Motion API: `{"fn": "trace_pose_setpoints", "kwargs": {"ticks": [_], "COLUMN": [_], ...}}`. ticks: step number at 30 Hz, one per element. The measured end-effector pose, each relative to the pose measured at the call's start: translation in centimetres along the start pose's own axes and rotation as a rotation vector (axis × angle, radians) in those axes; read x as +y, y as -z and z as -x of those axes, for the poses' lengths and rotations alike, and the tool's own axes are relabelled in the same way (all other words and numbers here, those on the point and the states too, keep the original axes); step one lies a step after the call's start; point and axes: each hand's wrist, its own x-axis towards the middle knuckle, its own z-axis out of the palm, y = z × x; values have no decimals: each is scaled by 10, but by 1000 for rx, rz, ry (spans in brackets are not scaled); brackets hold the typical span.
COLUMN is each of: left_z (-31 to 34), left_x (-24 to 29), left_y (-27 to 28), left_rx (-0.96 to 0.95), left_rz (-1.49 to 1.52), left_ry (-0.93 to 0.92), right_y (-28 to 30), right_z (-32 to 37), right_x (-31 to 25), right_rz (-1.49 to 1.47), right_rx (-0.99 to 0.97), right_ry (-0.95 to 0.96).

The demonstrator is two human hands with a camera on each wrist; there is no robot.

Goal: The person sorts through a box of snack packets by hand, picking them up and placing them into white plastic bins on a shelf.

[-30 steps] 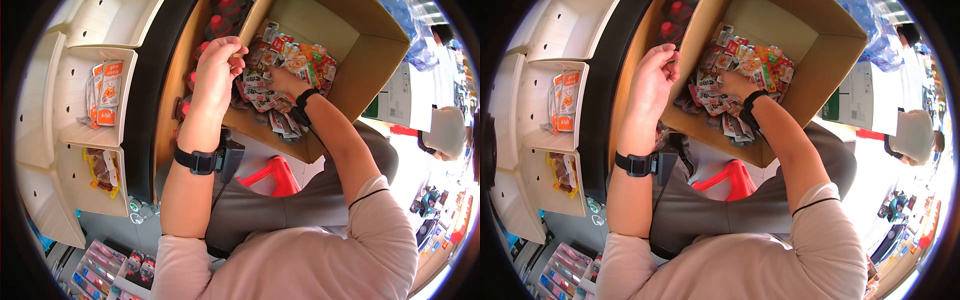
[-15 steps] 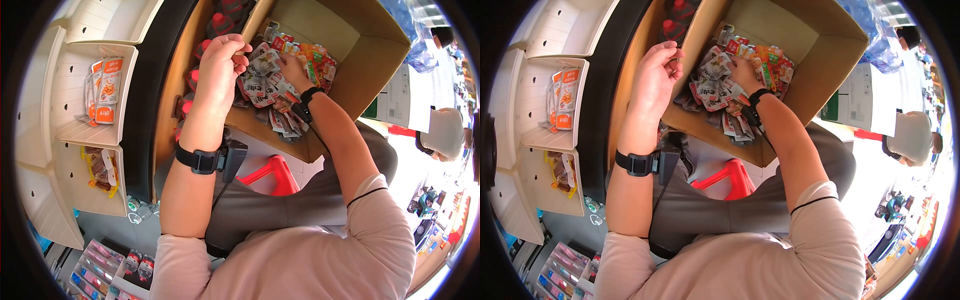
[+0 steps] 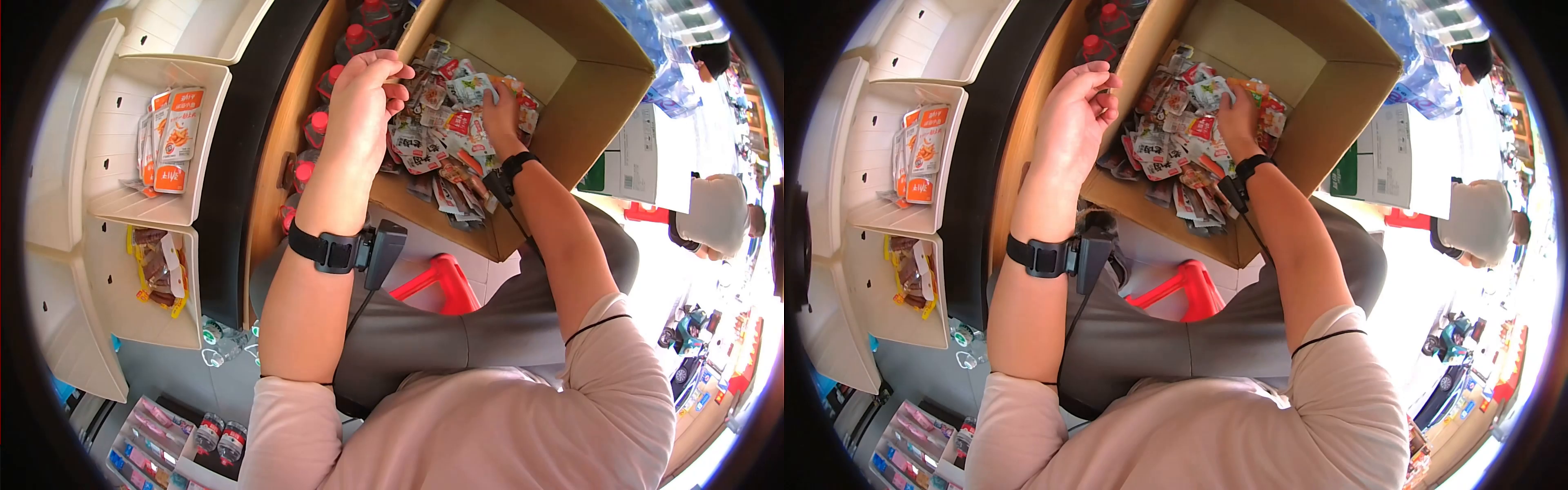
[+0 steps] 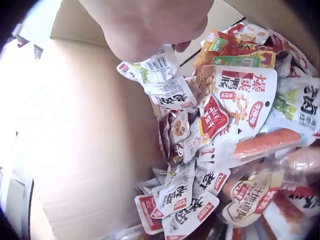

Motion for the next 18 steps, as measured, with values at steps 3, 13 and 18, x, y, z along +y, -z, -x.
{"fn": "trace_pose_setpoints", "kwargs": {"ticks": [3, 13, 18], "left_z": [1, 1, -3], "left_x": [1, -2, -3], "left_y": [-1, -4, -2], "left_rx": [0, 2, 16], "left_rz": [-1, 14, 3], "left_ry": [-8, -13, -5], "right_y": [2, -7, -34], "right_z": [11, 101, 103], "right_x": [-16, -69, -55], "right_rz": [-67, 646, 623], "right_rx": [-177, -989, -878], "right_ry": [259, 492, 402]}}
